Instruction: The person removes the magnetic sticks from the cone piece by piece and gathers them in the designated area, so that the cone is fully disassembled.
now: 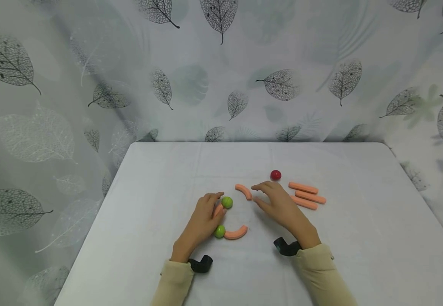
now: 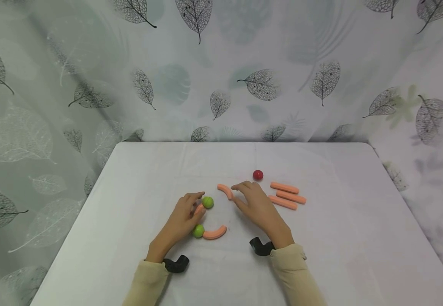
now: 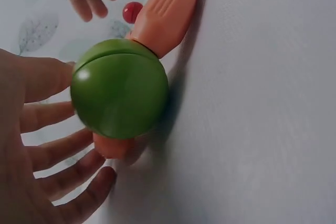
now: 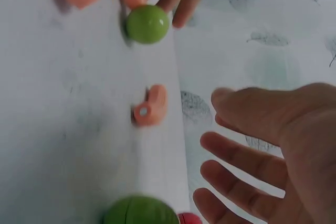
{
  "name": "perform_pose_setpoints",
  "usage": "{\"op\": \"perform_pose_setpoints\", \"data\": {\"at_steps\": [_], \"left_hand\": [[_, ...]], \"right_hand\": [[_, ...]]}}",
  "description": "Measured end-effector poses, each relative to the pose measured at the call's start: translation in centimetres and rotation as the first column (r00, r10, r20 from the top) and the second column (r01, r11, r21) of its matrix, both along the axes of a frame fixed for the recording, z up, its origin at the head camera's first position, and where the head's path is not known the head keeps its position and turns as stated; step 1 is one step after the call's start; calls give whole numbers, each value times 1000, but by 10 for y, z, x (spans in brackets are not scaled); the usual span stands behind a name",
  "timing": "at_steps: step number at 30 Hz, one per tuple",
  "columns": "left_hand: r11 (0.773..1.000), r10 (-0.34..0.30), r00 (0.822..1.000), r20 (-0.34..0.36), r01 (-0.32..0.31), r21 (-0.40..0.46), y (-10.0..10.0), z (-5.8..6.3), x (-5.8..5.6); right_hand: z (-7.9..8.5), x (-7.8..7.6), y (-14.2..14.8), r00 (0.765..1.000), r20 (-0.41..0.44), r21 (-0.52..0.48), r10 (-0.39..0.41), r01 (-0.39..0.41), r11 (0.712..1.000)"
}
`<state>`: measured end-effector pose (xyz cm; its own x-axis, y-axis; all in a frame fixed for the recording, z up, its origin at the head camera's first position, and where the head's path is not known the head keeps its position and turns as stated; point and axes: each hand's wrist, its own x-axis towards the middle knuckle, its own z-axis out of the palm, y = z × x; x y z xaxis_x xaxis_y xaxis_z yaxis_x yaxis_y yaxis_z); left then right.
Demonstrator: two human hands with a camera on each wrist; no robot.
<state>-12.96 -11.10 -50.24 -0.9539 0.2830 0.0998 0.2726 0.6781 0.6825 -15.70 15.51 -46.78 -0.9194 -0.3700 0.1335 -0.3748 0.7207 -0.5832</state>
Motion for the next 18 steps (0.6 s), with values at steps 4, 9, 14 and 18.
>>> {"op": "perform_pose_setpoints", "data": {"at_steps": [4, 9, 14, 18], "left_hand": [[998, -38, 997, -65, 36, -42, -6, 7, 10], [989, -126, 974, -188, 109, -100, -14, 12, 23], [969, -204, 940, -272, 155, -191, -16, 10, 29], [951, -241, 932, -270, 171, -257, -14, 5, 31]], "right_hand": [[-1, 8, 14, 999, -34, 56, 33, -31, 998], [-6, 14, 28, 998, -52, 146, 42, -34, 989], [-13, 15, 35, 1000, -6, 204, 11, -9, 979], [-20, 14, 36, 1000, 23, 167, -5, 1, 986]]}}
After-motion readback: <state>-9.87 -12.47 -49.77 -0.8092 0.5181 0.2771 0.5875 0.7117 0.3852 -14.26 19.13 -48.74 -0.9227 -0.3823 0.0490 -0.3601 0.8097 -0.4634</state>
